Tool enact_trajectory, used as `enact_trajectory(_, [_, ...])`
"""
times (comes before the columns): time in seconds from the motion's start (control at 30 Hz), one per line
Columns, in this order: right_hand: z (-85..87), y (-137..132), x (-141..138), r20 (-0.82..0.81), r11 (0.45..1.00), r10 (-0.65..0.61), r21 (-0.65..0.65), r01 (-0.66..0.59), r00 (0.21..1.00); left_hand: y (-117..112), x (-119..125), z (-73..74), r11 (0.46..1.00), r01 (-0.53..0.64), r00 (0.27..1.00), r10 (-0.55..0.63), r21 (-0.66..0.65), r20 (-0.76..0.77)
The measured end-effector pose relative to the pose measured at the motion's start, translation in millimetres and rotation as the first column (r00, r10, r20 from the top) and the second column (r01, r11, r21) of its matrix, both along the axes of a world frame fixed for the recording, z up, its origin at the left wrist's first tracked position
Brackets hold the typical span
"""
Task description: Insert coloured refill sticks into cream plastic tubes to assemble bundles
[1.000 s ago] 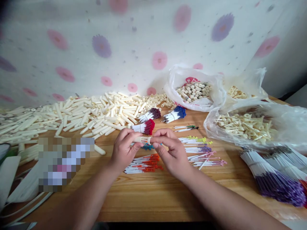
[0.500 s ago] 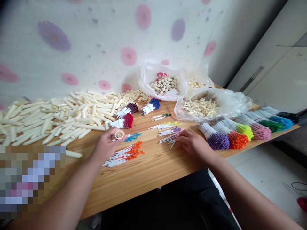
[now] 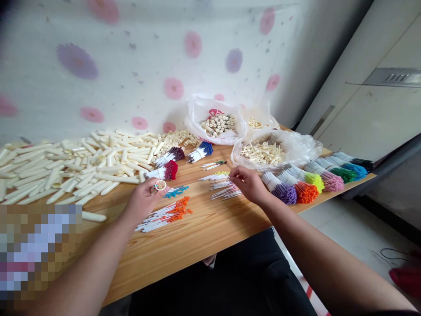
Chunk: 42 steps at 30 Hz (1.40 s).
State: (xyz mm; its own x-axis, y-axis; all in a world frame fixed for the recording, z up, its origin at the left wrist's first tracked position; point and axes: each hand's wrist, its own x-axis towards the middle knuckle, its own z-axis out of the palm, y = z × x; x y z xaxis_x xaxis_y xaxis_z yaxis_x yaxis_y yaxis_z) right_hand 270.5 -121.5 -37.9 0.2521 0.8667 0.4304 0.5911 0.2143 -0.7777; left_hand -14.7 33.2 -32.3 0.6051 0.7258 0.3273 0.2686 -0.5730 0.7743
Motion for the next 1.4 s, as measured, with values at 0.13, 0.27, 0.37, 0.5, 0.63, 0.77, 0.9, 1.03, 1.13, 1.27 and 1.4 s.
enact_trajectory(0.13, [14.3,24,-18,-0.491,0.995,0.074,0.089,-0.035,0.868,-1,1,0.6,0.997,0.024,1.000,-0.024,-0.067,-0.003])
enact_trajectory(0.27, [24.2,39,-50,-0.705,0.990,0.141,0.091,-0.107,0.695,-10,3,5.9,0.988,0.032,0.999,-0.029,-0.153,0.022])
enact_trajectory(0.37, [27.6,50,-78,-0.750,0.979,0.181,0.076,-0.188,0.637,-20,7,9.8,0.963,0.098,0.991,-0.071,-0.252,0.112])
enact_trajectory(0.5, [31.1,70,-110,-0.706,0.960,0.215,0.028,-0.277,0.674,-28,11,10.5,0.924,0.140,0.966,-0.049,-0.357,0.252])
enact_trajectory(0.63, [32.4,88,-133,-0.702,0.924,0.258,-0.022,-0.383,0.664,-25,11,9.5,0.898,0.121,0.932,0.044,-0.422,0.361])
enact_trajectory(0.77, [24.2,98,-139,-0.625,0.913,0.318,-0.003,-0.409,0.713,-19,8,8.3,0.859,0.106,0.889,0.144,-0.501,0.434])
enact_trajectory(0.9, [12.9,95,-131,-0.002,0.928,0.316,0.208,-0.309,0.949,-14,7,7.4,0.777,0.122,0.842,0.248,-0.617,0.479])
enact_trajectory(1.03, [11.9,86,-126,0.566,0.842,0.242,0.281,-0.460,0.788,-14,9,9.4,0.710,0.110,0.795,0.357,-0.696,0.491])
enact_trajectory(1.13, [14.5,83,-129,0.672,0.813,0.160,0.326,-0.482,0.723,-16,9,12.5,0.679,0.122,0.778,0.387,-0.724,0.494])
enact_trajectory(1.27, [17.3,81,-130,0.706,0.763,0.088,0.405,-0.503,0.703,-18,9,14.0,0.647,0.167,0.789,0.365,-0.744,0.495])
enact_trajectory(1.4, [26.1,75,-126,0.584,0.738,0.112,0.493,-0.460,0.804,-14,5,10.3,0.743,0.142,0.845,0.253,-0.653,0.472])
